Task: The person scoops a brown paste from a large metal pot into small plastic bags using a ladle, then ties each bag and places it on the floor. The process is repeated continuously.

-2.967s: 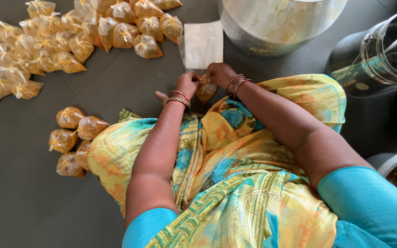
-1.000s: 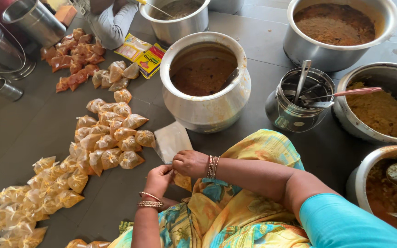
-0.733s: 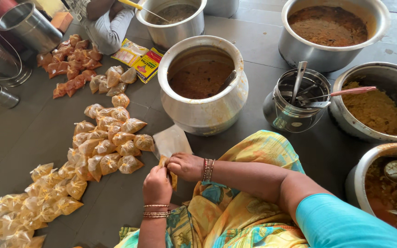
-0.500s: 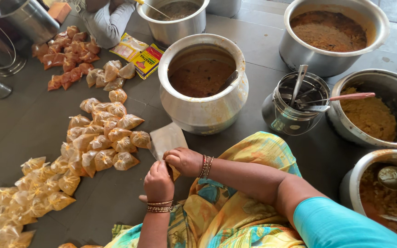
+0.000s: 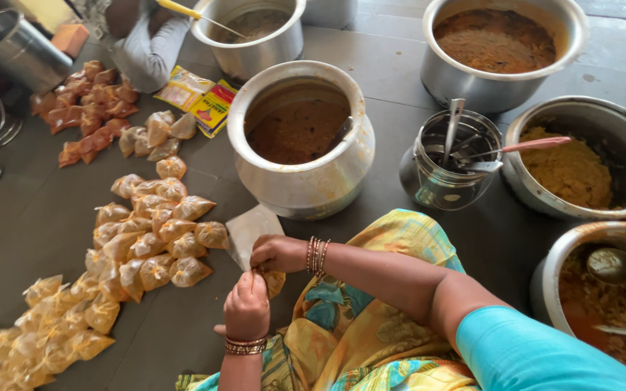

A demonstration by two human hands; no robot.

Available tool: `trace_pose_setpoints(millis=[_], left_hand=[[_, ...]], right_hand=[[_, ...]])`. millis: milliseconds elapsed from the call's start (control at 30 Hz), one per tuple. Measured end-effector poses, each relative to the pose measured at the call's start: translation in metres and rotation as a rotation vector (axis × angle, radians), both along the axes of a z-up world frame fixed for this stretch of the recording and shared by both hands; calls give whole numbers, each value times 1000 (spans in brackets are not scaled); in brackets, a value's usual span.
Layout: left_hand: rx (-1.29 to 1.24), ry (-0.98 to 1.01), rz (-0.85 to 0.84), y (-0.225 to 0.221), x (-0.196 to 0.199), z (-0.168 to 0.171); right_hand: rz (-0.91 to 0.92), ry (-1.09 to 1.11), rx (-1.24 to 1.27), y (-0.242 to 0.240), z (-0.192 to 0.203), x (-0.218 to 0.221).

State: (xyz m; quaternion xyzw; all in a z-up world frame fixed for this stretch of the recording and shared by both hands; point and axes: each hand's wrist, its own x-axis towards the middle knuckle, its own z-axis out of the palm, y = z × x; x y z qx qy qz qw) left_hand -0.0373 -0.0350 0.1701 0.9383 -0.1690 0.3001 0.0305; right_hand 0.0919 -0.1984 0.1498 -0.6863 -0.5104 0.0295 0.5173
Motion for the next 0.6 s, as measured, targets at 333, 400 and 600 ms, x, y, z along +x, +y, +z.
trace_pose_setpoints(millis=[333, 400, 600], left_hand=[[-179, 32, 41, -11, -1, 4], [-250, 78, 46, -6, 1, 2], [-814, 451, -46, 20, 21, -25]], right_hand=[[172, 870, -87, 11, -58, 3], [105, 825, -147, 18, -62, -5], [-144, 430, -452, 17, -46, -4]])
